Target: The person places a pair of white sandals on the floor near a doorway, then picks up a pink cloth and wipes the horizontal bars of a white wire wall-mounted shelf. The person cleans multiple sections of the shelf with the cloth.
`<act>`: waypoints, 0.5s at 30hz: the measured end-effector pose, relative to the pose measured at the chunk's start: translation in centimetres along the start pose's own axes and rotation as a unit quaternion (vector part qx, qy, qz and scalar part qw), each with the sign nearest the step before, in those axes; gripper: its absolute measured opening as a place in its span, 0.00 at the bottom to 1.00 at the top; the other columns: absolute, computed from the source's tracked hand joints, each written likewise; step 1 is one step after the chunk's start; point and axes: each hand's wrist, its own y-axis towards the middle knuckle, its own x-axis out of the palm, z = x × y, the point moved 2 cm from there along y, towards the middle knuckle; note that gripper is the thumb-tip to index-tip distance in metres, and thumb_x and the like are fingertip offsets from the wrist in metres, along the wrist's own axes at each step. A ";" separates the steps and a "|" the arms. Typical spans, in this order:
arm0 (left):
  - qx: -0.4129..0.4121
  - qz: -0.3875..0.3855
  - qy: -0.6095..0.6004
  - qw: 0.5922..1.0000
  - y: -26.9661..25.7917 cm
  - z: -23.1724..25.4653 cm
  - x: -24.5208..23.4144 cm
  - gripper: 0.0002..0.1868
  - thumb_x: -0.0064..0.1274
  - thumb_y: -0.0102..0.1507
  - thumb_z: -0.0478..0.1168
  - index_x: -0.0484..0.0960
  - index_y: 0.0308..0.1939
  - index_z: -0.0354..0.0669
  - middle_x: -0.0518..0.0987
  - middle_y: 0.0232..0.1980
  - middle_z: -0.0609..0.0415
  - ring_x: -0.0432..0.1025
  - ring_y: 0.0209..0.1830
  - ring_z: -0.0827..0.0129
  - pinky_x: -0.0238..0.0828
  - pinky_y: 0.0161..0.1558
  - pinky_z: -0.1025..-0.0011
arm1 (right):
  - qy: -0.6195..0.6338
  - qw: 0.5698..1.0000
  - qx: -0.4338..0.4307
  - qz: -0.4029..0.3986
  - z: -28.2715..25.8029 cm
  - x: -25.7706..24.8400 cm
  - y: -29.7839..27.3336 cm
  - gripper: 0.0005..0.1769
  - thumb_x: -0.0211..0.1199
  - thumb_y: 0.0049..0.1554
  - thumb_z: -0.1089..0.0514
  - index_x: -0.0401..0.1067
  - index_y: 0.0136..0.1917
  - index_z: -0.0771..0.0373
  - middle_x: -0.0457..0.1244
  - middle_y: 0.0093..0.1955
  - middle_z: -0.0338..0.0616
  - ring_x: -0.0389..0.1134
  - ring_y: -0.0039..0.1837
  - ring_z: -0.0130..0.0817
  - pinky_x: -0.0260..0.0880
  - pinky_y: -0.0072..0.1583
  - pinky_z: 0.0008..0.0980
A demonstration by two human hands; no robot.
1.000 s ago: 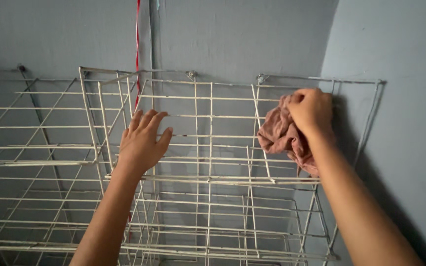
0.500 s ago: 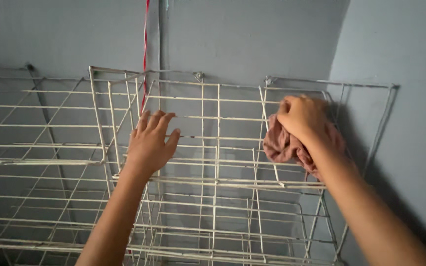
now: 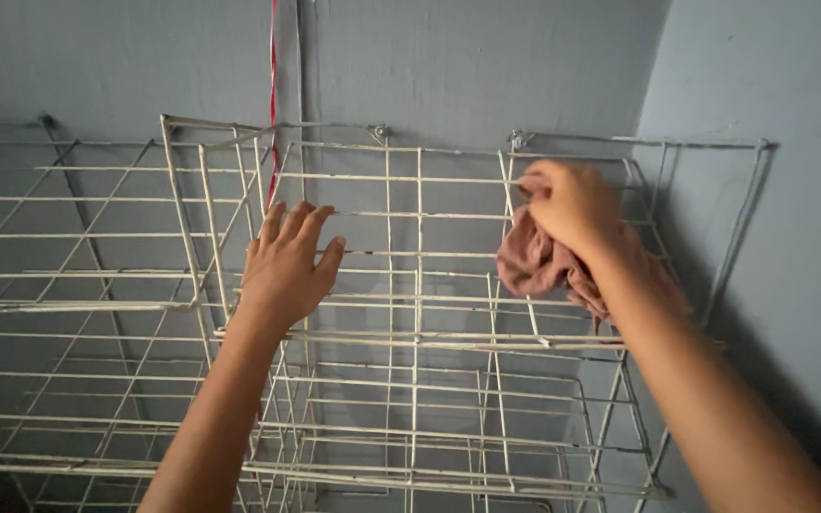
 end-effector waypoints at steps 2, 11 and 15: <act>0.001 0.000 0.002 1.000 0.0 0.1 -0.1 0.27 0.44 0.67 0.54 0.71 0.69 0.52 0.67 0.73 0.50 0.49 0.79 0.43 0.51 0.69 0.41 | -0.030 0.998 0.048 -0.004 1.9 -0.4 0.3 0.20 0.61 0.52 0.56 0.78 0.58 0.53 0.72 0.59 0.46 0.72 0.62 0.47 0.70 0.66 0.47; 0.005 0.010 -0.003 1.000 -0.1 -0.6 0.4 0.27 0.46 0.66 0.54 0.71 0.69 0.53 0.67 0.74 0.51 0.50 0.79 0.44 0.52 0.69 0.42 | -0.133 0.980 0.121 0.090 4.1 0.3 0.5 0.17 0.63 0.50 0.50 0.82 0.51 0.53 0.62 0.62 0.66 0.57 0.65 0.71 0.66 0.58 0.62; -0.002 0.013 0.001 1.000 0.1 -0.9 0.7 0.28 0.46 0.67 0.55 0.71 0.69 0.53 0.67 0.74 0.51 0.50 0.79 0.44 0.53 0.69 0.43 | -0.134 0.982 0.109 0.073 2.6 -0.4 -0.2 0.16 0.63 0.53 0.54 0.81 0.54 0.53 0.68 0.58 0.58 0.68 0.61 0.60 0.72 0.60 0.53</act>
